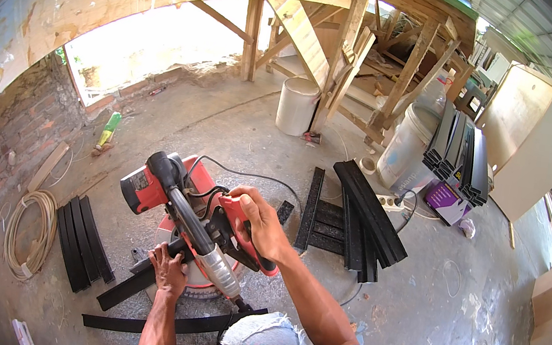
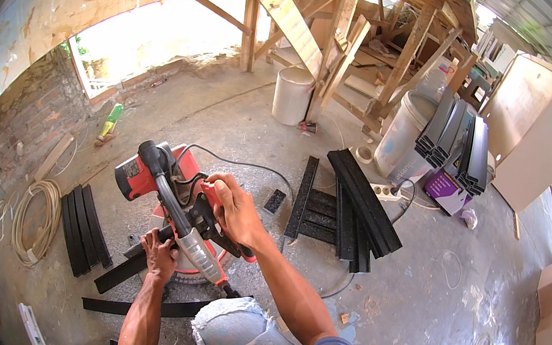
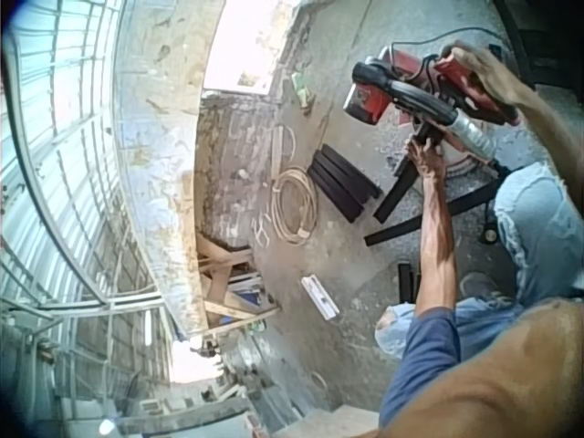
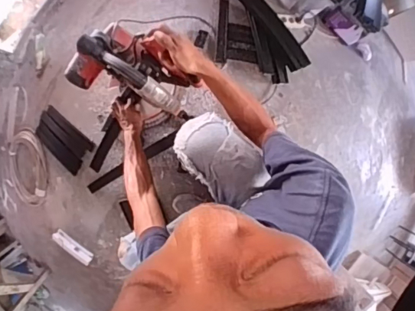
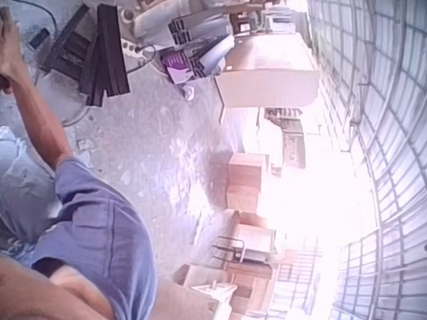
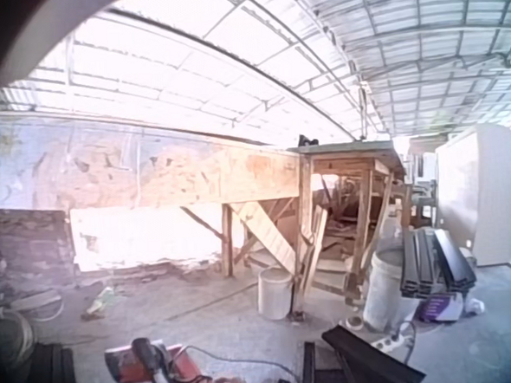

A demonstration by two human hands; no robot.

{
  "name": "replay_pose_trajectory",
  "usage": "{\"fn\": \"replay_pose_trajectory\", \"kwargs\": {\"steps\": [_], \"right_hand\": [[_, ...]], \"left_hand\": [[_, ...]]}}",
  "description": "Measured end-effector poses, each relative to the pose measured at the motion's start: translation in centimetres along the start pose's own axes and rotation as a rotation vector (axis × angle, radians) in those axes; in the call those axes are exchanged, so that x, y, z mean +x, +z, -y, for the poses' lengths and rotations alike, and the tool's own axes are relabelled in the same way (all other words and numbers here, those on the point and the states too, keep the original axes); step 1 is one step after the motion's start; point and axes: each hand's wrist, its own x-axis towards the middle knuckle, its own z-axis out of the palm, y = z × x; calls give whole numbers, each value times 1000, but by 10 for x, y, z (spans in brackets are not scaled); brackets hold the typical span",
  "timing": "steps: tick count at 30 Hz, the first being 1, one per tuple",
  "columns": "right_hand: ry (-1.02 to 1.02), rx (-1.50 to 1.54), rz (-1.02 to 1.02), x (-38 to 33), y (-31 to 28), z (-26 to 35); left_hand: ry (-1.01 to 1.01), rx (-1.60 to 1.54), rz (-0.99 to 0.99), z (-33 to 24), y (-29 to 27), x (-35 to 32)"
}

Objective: The person measures black metal profiles with a tape measure and cuts them to length using a power miter saw.

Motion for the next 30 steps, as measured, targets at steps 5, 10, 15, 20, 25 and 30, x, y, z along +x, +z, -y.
{"fn": "replay_pose_trajectory", "kwargs": {"steps": [5,10,15,20,25,30], "right_hand": [[-4,17,3,-6,-1,-6],[-61,51,-44,-11,0,-15],[-147,58,-66,-19,1,-35],[-230,62,-64,-28,0,-54],[-173,81,-42,-26,-2,-46],[9,48,1,1,4,6]], "left_hand": [[-9,1,13,0,-1,0],[2,10,-7,-1,-2,1],[5,9,-11,-3,-5,2],[18,23,-4,-2,-7,1],[-17,10,56,-2,-7,2],[-50,51,136,1,-4,0]]}}
